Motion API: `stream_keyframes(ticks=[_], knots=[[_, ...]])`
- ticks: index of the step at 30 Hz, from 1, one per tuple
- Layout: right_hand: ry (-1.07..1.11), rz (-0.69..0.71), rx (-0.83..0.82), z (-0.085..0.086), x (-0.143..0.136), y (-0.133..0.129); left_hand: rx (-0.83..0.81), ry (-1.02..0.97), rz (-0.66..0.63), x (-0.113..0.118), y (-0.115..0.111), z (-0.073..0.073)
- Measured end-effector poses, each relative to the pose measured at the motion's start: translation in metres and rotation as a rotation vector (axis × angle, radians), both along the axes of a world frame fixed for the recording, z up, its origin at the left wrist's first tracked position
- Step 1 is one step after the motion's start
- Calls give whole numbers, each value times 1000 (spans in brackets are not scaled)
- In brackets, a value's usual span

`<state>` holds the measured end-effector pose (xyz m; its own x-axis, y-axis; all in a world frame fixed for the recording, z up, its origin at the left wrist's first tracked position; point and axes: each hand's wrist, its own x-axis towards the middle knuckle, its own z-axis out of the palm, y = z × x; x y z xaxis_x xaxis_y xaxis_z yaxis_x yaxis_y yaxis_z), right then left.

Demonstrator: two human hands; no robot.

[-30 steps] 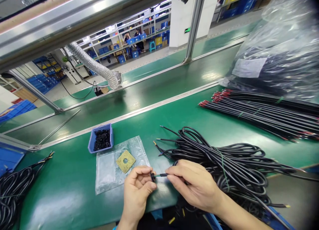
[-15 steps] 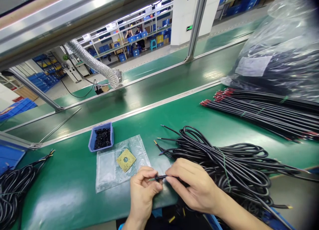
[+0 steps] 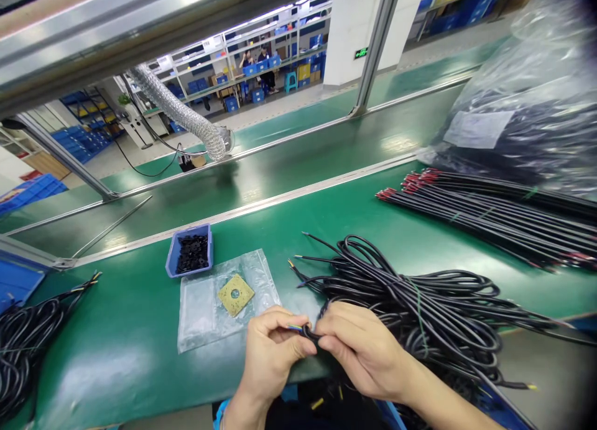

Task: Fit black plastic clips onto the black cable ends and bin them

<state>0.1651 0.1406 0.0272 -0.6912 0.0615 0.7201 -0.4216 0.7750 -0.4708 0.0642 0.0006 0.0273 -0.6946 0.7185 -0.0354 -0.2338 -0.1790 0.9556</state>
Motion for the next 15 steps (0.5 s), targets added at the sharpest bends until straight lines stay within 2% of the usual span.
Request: stream_keyframes(ticks=[6, 15], knots=[[15, -28, -10, 1, 1, -2, 74, -94, -69, -2, 1, -8], [-14, -36, 3, -8, -1, -2, 45, -131, -32, 6, 7, -18]])
